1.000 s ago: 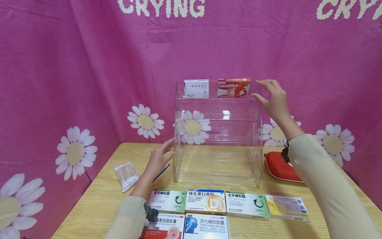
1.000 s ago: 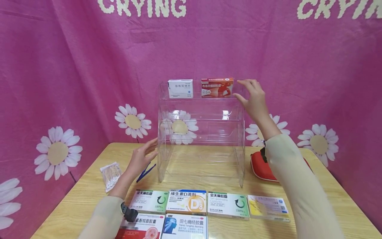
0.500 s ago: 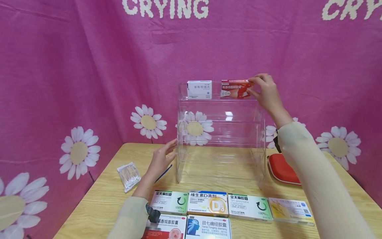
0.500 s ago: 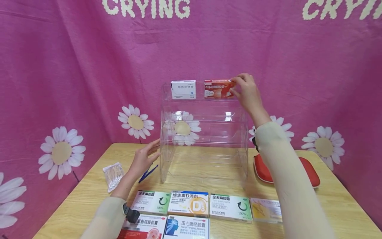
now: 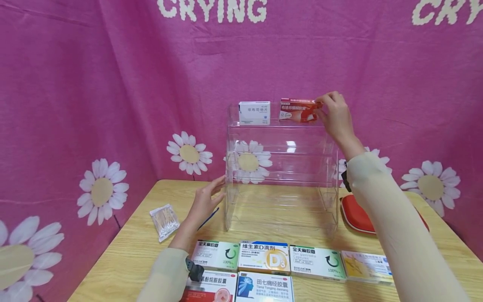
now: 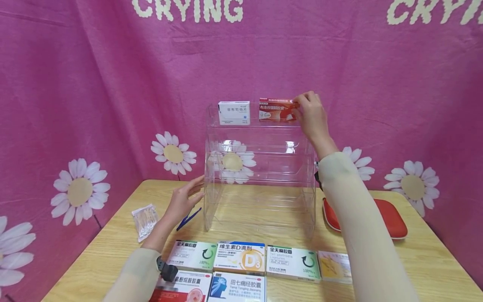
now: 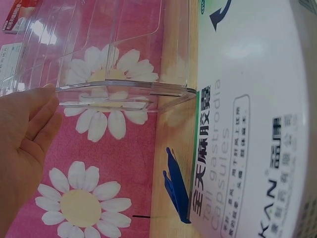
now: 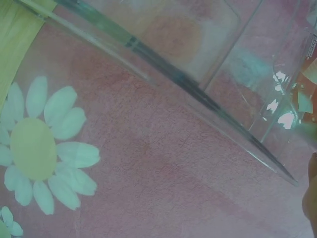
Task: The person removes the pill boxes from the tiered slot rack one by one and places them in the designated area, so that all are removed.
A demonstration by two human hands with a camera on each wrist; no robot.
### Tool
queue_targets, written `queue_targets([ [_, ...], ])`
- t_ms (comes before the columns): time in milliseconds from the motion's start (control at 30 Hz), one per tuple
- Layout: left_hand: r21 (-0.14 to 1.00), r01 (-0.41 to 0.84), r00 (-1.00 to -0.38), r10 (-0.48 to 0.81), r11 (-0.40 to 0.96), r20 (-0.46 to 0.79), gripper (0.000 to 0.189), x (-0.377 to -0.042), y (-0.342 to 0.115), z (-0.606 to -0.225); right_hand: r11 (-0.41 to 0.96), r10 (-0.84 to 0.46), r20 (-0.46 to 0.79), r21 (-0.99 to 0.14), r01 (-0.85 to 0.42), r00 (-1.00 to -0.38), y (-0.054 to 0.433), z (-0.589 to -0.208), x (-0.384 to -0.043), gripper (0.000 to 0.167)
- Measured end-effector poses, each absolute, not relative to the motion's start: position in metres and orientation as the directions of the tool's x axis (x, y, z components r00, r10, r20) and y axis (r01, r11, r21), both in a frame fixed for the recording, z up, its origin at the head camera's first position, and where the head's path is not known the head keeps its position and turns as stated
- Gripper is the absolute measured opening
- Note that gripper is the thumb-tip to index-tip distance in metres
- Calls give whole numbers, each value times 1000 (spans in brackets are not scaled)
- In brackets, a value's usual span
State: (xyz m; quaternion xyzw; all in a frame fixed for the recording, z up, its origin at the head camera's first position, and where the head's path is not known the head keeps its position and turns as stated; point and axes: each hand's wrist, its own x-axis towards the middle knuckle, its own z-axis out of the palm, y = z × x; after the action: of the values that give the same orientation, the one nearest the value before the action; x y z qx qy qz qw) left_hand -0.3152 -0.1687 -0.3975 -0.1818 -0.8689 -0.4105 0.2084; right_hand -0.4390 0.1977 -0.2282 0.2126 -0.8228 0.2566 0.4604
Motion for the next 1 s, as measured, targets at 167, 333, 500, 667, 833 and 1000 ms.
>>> queue_targets([
  [167, 635, 498, -841, 148, 591, 521, 53, -315, -168, -397, 741, -100, 901, -215, -635, -422, 197, -225, -436, 17],
  [333, 629, 496, -841, 150, 599, 520, 54, -316, -168, -397, 704, -81, 930, -201, -681, -358, 196, -219, -431, 16],
  [500, 624, 512, -830, 153, 590, 536, 53, -316, -168, -398, 690, -22, 949, -212, -692, -313, 197, -214, -422, 18],
  [667, 636, 493, -843, 147, 593, 517, 53, -316, -169, -398, 693, 25, 955, -229, -683, -295, 203, -210, -409, 22],
  [833, 629, 500, -839, 151, 595, 524, 54, -315, -168, -397, 682, 73, 956, -255, -686, -283, 213, -213, -394, 21],
  [1000, 618, 500, -837, 156, 607, 524, 54, -316, -168, -397, 667, 78, 963, -243, -705, -258, 224, -221, -380, 18],
])
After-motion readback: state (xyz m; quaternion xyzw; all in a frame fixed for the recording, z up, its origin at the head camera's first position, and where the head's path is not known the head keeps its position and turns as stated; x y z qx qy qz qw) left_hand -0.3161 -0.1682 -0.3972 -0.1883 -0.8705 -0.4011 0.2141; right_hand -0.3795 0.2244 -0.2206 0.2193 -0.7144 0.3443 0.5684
